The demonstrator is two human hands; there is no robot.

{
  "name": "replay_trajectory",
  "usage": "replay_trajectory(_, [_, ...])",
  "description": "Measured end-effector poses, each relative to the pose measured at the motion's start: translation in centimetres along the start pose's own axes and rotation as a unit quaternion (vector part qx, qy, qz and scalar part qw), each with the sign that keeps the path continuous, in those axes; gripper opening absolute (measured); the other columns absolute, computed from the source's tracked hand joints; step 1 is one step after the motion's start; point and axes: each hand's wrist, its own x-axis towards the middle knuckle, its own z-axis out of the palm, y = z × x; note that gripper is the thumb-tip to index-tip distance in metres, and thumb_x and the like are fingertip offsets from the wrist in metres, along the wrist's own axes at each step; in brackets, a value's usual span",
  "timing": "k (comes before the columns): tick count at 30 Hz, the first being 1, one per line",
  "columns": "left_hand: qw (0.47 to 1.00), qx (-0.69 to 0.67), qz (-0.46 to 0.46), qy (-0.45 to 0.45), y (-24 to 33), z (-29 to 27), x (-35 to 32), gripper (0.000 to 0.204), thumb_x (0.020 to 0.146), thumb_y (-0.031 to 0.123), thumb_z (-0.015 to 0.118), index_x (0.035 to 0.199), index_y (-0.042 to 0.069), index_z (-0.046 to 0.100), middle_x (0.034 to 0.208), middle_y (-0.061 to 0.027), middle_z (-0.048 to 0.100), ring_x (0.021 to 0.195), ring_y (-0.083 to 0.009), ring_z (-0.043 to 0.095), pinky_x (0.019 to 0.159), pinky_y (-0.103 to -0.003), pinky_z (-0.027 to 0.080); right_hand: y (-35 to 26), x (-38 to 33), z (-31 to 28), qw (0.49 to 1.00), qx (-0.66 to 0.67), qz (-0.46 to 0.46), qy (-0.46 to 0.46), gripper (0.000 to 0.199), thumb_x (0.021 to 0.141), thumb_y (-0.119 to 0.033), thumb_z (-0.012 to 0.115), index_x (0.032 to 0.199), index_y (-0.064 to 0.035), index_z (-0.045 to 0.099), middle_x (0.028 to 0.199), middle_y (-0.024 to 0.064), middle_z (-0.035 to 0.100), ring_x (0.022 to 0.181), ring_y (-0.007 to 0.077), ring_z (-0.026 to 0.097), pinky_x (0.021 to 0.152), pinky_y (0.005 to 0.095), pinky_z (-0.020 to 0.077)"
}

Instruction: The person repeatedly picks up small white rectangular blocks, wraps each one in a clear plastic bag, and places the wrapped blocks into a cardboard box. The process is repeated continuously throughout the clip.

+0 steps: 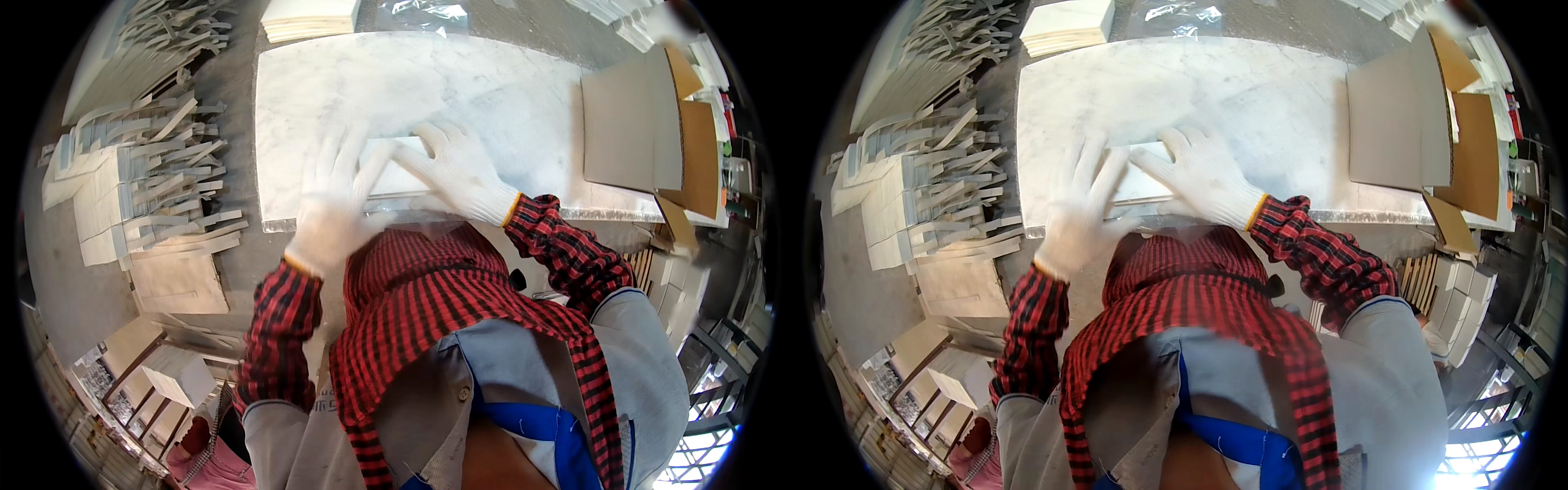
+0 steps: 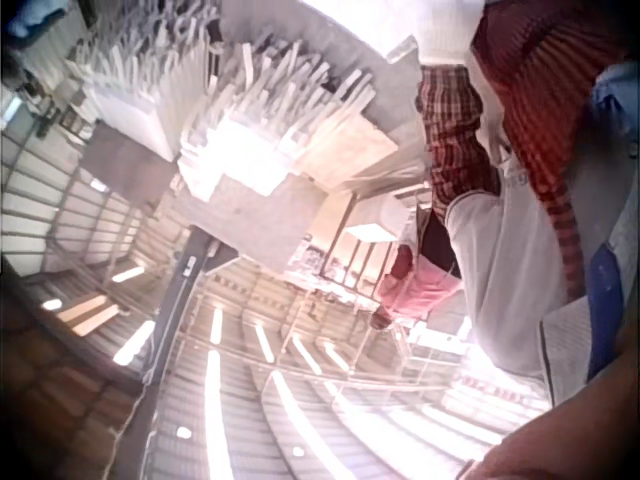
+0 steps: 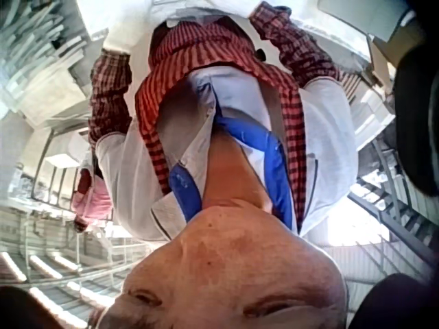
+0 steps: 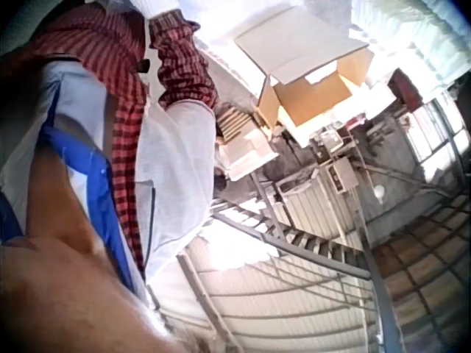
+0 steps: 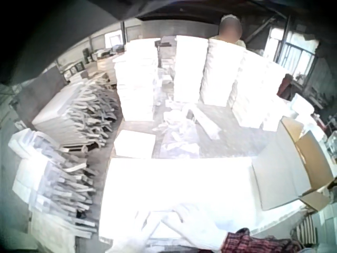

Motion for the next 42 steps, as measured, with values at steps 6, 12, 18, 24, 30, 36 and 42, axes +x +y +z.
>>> replay_trajectory(6, [0.998,-0.044,0.003,-0.054,-2.0,3.1,1.8,0.098,0.074,0.032,0.087,0.155,0.003,0.041,0.140,-0.0208,0.057,0.132,-0.0395,0.052,0.111,-0.047,0.044,-0.6,-0.7,1.0,1.000,-0.005,0.023,-0.013,0.066,0.086,-0.052,0.073,0.141,-0.0194,0.059,0.116,0.0181,0.060,0.109,0.0368,0.060,0.093,0.0482,0.0475])
replay_trajectory(12, [0.959,-0.178,-0.194,-0.105,0.3,0.8,1.2,0.103,0.087,0.043,0.082,0.164,0.004,0.027,0.156,-0.0282,0.044,0.146,-0.0352,0.044,0.121,-0.042,0.036,-0.9,-2.2,-2.0,0.958,0.223,0.171,0.046,0.065,0.093,-0.051,0.069,0.145,-0.0148,0.056,0.127,0.0188,0.061,0.117,0.0356,0.060,0.096,0.0424,0.0474])
replay_trajectory(18, [0.599,-0.743,-0.293,0.054,1.6,3.0,-2.1,0.085,0.111,0.058,0.037,0.169,0.007,0.003,0.177,-0.0146,0.001,0.163,-0.0249,0.009,0.131,-0.042,0.009,-1.9,-6.6,0.4,0.552,0.661,0.486,0.145,0.081,0.102,-0.059,0.059,0.154,0.0009,0.043,0.148,0.0150,0.054,0.137,0.0258,0.048,0.114,0.0372,0.0382])
replay_trajectory(24, [0.600,-0.727,-0.333,-0.008,2.5,1.7,-1.3,0.085,0.111,0.060,0.035,0.169,0.007,0.004,0.178,-0.0098,0.003,0.163,-0.0227,0.006,0.131,-0.040,0.004,-4.8,-4.9,-1.7,0.535,0.670,0.494,0.146,0.082,0.104,-0.058,0.056,0.154,0.0058,0.042,0.150,0.0169,0.052,0.137,0.0225,0.047,0.114,0.0354,0.0394])
replay_trajectory(30, [0.649,-0.706,-0.280,0.050,-1.1,3.6,-3.4,0.086,0.108,0.055,0.047,0.169,0.008,0.010,0.177,-0.0120,0.008,0.162,-0.0246,0.013,0.130,-0.042,0.013,-4.8,-9.7,0.4,0.439,0.696,0.451,0.346,0.068,0.106,-0.044,0.059,0.153,0.0039,0.045,0.149,0.0235,0.057,0.140,0.0308,0.055,0.113,0.0407,0.0470])
replay_trajectory(36, [0.968,-0.234,-0.024,-0.082,0.1,-0.4,0.7,0.101,0.088,0.046,0.076,0.165,0.005,0.025,0.161,-0.0231,0.039,0.144,-0.0349,0.045,0.117,-0.044,0.040,-10.6,-16.8,5.8,0.452,0.645,0.558,0.261,0.069,0.100,-0.046,0.069,0.150,-0.0032,0.051,0.142,0.0134,0.060,0.128,0.0250,0.057,0.107,0.0418,0.0465])
replay_trajectory(42, [0.984,-0.010,0.071,-0.163,1.2,2.3,5.2,0.105,0.075,0.041,0.079,0.163,0.009,0.031,0.144,-0.0242,0.055,0.117,-0.0406,0.064,0.097,-0.047,0.055,-9.0,-11.6,10.9,0.607,0.671,0.416,0.090,0.061,0.100,-0.042,0.068,0.138,0.0057,0.061,0.133,0.0150,0.067,0.127,0.0210,0.058,0.110,0.0338,0.0454])
